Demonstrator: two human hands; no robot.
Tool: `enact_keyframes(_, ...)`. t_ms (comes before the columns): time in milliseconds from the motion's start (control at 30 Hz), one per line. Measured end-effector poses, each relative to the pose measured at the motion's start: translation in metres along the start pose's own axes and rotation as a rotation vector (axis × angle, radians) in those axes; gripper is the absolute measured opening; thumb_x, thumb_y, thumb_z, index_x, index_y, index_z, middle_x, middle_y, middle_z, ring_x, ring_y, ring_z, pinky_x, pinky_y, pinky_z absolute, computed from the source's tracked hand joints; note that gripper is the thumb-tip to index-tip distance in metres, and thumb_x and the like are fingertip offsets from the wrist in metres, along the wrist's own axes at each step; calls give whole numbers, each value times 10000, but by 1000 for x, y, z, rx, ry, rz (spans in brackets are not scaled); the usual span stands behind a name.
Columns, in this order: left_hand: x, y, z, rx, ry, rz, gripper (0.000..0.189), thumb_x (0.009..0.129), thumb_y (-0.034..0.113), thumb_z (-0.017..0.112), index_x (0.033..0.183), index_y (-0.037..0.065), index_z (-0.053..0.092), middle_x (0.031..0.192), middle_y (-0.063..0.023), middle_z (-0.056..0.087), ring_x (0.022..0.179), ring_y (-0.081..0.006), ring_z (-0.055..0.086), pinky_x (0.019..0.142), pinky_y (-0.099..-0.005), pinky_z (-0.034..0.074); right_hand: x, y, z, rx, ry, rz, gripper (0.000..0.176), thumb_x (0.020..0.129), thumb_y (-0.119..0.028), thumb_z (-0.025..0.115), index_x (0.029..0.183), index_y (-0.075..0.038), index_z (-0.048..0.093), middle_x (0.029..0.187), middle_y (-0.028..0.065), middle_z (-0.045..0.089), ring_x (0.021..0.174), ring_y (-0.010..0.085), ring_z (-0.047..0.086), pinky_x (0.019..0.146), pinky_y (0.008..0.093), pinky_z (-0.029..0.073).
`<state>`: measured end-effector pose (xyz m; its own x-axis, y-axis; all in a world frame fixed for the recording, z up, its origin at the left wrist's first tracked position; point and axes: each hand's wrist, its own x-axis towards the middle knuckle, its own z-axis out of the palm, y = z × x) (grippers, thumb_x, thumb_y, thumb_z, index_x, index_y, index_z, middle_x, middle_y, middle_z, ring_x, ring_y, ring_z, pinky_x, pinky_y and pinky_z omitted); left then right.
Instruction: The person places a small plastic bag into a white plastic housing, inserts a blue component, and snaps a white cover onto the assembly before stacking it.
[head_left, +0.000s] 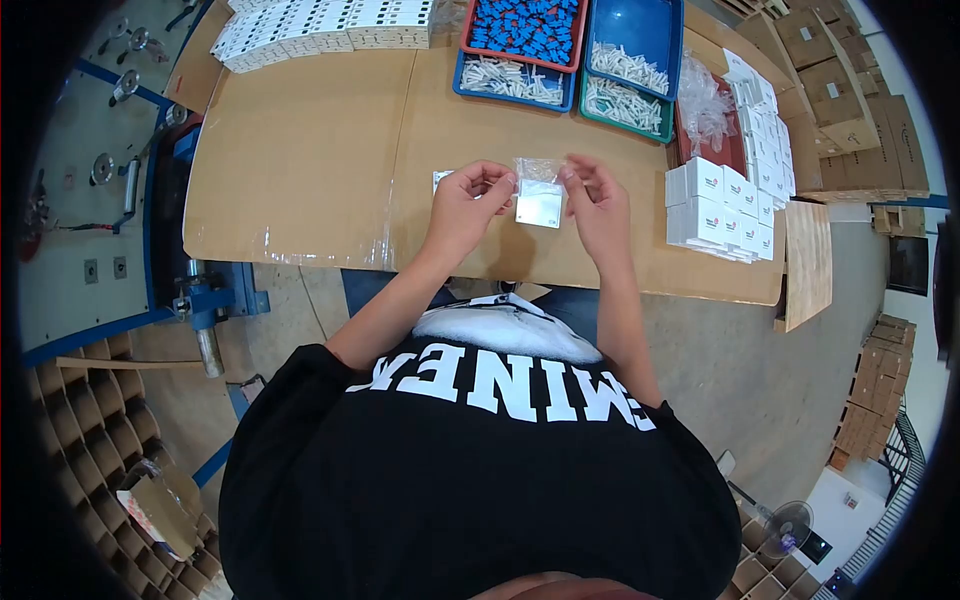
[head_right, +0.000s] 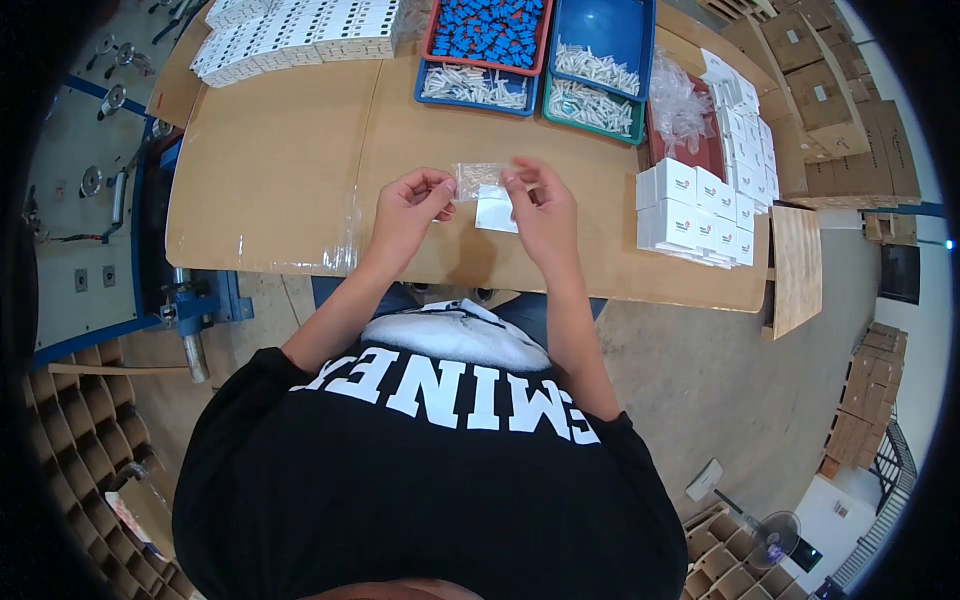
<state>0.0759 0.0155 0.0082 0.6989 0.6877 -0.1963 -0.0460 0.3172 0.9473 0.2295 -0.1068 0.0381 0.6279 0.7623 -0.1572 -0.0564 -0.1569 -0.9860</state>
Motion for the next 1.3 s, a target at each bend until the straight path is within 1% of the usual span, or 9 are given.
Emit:
enact_keyframes(67, 0, 0, -1, -9, 19, -14, 135, 989, 129, 680, 1062, 20, 713, 929, -24, 712, 790, -82, 660, 721, -233, 547, -6, -4, 9, -445, 361, -333, 135, 960, -132, 713, 1019, -12, 694, 929, 52, 672, 620, 78, 546, 517, 229, 414)
enact_keyframes(200, 1, -2, 1, 10, 71, 21, 151, 962, 154, 711, 1041, 26, 731, 874, -4, 709, 780, -61, 646, 675, -226, 535, -21, -6, 27, -416, 102, -490, 167, 928, -106, 742, 1077, -44, 701, 986, 53, 643, 707, 122, 616, 587, 262, 485)
enact_keyframes(433, -2, 2, 0, -1, -34, -23, 188, 986, 194, 700, 1094, 49, 752, 912, -10, 738, 811, -75, 674, 694, -232, 539, -9, 19, 32, -68, -111, -268, 227, 930, -16, 731, 1153, 8, 697, 1080, 50, 661, 895, 123, 656, 714, 255, 555)
enact_keyframes(667, -1, 0, -10, 83, -87, -70, 212, 989, 205, 699, 1114, 44, 760, 905, -13, 743, 807, -84, 670, 701, -250, 534, -3, 26, 24, 65, -164, -70, 209, 921, -23, 743, 1125, 17, 731, 1008, 67, 732, 851, 144, 711, 723, 283, 602)
enact_keyframes(833, -10, 12, -3, 389, 6, 155, 174, 974, 196, 710, 968, 29, 757, 873, -20, 733, 781, -85, 651, 694, -243, 519, 0, 14, 22, 245, -125, 154, 183, 985, -72, 685, 1105, 58, 731, 973, 114, 743, 779, 157, 725, 704, 281, 607)
enact_keyframes(967, -8, 5, -3, 484, 0, 215, 189, 979, 223, 697, 969, 38, 735, 874, -21, 719, 789, -94, 657, 693, -251, 528, 0, 20, 30, 180, -1, 6, 163, 978, -45, 671, 1097, 41, 741, 1006, 101, 740, 823, 168, 725, 723, 282, 604)
enact_keyframes(1033, -4, 1, -2, 28, -34, -31, 226, 1005, 274, 666, 1010, 54, 719, 904, -21, 714, 799, -101, 663, 695, -256, 536, -1, 23, 33, -130, 49, -371, 160, 966, -25, 668, 1097, 21, 747, 1035, 90, 731, 876, 180, 722, 741, 280, 599)
enact_keyframes(1133, -4, 16, 1, -106, 50, -296, 279, 1032, 331, 630, 1049, 62, 701, 938, -23, 712, 805, -105, 668, 716, -259, 547, -5, 15, 32, -305, -32, -554, 154, 962, -8, 655, 1083, 7, 750, 1051, 85, 724, 909, 187, 718, 758, 284, 594)
enact_keyframes(1300, -1, -7, 0, -92, 46, -14, 235, 1023, 279, 667, 1045, 47, 696, 935, -24, 707, 809, -96, 661, 721, -252, 553, -6, 19, 36, 152, -50, -229, 167, 959, 28, 646, 1106, 21, 724, 1067, 97, 718, 946, 180, 714, 803, 294, 619)
